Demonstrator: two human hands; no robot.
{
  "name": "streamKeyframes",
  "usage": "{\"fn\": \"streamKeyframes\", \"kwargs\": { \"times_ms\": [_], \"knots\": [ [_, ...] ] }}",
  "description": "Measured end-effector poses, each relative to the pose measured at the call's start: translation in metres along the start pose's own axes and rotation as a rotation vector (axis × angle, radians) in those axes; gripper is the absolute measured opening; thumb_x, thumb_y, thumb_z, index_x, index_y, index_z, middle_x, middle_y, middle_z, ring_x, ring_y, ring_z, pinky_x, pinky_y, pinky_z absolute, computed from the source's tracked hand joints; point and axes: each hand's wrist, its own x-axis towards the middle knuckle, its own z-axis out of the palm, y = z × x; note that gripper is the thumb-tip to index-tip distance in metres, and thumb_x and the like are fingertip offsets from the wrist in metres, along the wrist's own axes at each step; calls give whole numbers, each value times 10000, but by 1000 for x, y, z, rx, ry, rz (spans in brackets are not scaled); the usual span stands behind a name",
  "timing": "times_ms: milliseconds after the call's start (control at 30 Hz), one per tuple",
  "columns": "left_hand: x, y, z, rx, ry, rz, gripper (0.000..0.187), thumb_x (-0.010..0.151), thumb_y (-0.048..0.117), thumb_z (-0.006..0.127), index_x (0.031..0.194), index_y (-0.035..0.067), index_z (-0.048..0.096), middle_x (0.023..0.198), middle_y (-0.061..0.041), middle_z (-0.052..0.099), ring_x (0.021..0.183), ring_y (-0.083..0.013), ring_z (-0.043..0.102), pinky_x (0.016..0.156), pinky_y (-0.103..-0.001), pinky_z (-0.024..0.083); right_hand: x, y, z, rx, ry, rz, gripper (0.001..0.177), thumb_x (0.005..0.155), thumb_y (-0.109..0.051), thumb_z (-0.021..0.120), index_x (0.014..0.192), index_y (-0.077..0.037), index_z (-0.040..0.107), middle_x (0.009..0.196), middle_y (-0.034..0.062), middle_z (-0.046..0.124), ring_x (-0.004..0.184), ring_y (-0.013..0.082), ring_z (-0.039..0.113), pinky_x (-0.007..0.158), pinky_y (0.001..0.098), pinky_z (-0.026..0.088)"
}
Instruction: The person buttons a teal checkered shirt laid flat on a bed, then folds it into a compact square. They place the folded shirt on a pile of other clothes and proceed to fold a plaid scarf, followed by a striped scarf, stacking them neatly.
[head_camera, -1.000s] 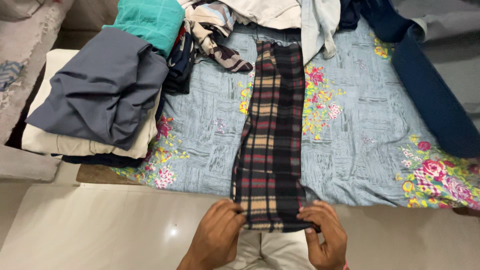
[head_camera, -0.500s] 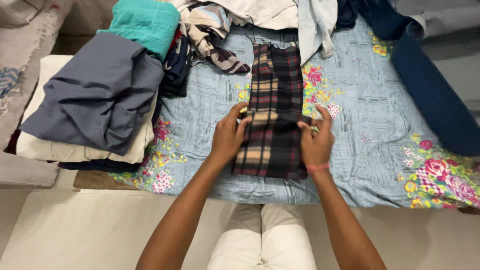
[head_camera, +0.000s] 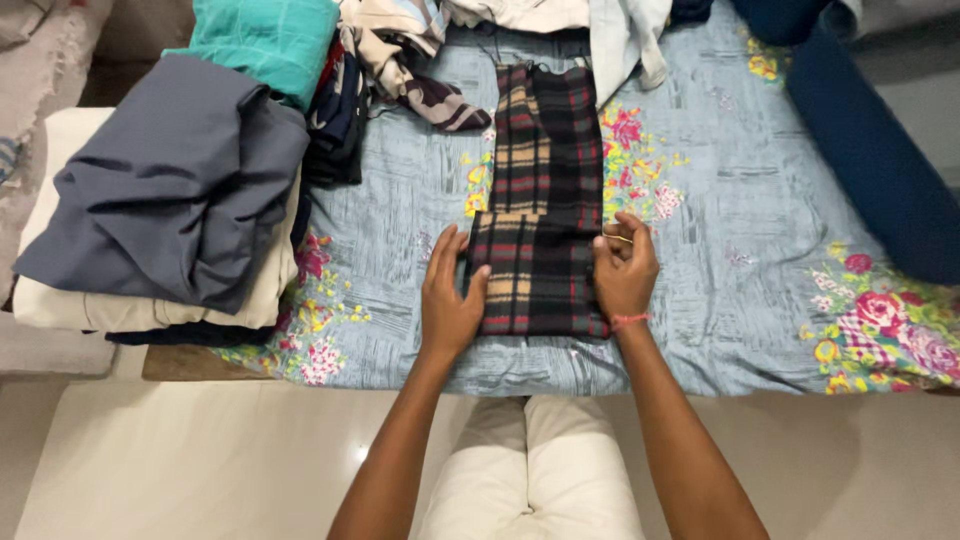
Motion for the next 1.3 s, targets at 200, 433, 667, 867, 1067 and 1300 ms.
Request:
{"fn": "streamKeyframes", "kwargs": {
  "times_ms": [200,433,667,867,1067,1300],
  "knots": [
    [-56,23,-23,152,-101,76,518,904,176,759,1369,23,589,1497,-197,537,1381,-391,527,1157,-452,425,-77,-70,-41,-478,-42,-238,396,857,-61,729,1239,-24,634,1250,166,634,1204,357,601,1063,451,467],
    [-59,42,-26,327,-226,278,454,801,113,785,1242,68,692,1529,-237,449,1421,-434,405,1142,-521,361,-110,-107,-44,-613,-268,-484,434,750,-105,749,1181,-72,709,1353,195,594,1279,413,501,1088,510,364],
    [-42,57,-31,402,-308,267,315,842,67,716,1156,72,736,1441,-174,549,1365,-405,461,1081,-514,392,-94,-91,-43,-546,-289,-344,214,810,-33,721,1021,-59,745,1192,94,727,1195,301,633,1064,436,454],
    [-53,66,-39,256,-276,164,262,905,34,650,1156,57,722,1422,-135,603,1349,-340,541,1121,-460,448,-105,-100,-46,-295,-253,-169,176,826,-16,706,1002,-15,713,1169,138,729,1081,314,712,922,388,562],
    [-77,95,-59,408,-173,481,231,763,-25,657,989,19,675,1280,-178,653,1311,-439,551,1090,-566,380,-129,-135,-60,-332,-231,-341,133,827,-8,684,958,0,658,1216,164,711,1193,373,649,1012,433,499],
    [-124,96,-87,244,-244,468,213,885,90,750,1064,20,658,984,-130,719,965,-341,700,963,-461,543,-167,-133,-87,-122,-224,-319,131,915,-71,719,1023,-24,662,1009,82,758,1011,215,752,1042,438,529]
  ]
}}
